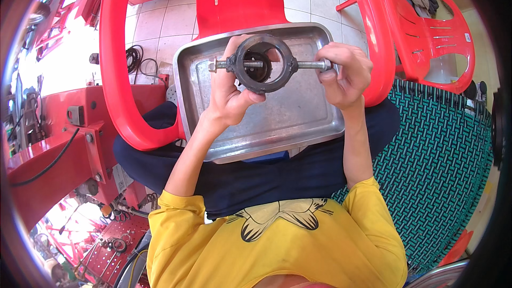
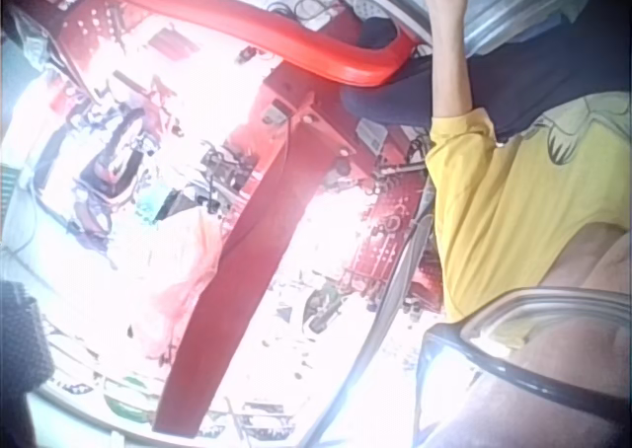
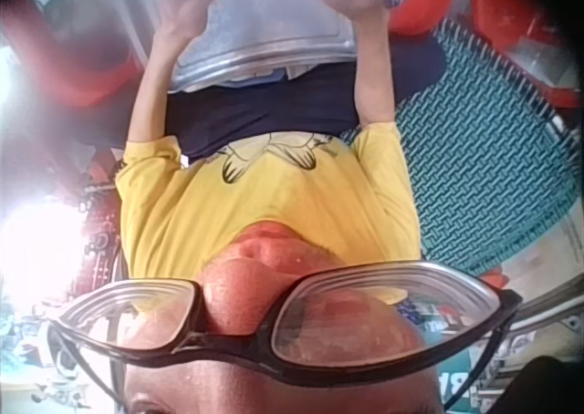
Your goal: The person disassembles a mechanical part by hand while holding it over a metal tray on their lap, unscrewing a long bolt and removing internal components.
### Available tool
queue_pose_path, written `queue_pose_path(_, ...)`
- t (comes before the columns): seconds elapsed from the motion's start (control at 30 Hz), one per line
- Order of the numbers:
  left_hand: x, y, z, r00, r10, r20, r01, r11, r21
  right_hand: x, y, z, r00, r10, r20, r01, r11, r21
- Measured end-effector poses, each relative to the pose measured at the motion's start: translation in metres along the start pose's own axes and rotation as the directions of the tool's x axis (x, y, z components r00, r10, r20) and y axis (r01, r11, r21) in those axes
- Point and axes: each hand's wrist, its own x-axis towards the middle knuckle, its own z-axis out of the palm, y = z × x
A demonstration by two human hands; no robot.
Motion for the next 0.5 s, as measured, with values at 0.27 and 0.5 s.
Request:
queue_pose_path(0.27,0.0,0.002,0.005,0.998,0.009,-0.065,-0.01,1.0,-0.015,-0.007,-0.011,0.018,0.967,0.193,-0.168,-0.172,0.976,0.131)
queue_pose_path(0.5,0.001,0.001,0.002,1.0,0.003,-0.01,-0.003,1.0,0.001,-0.002,-0.008,0.014,0.991,0.088,-0.101,-0.087,0.996,0.008)
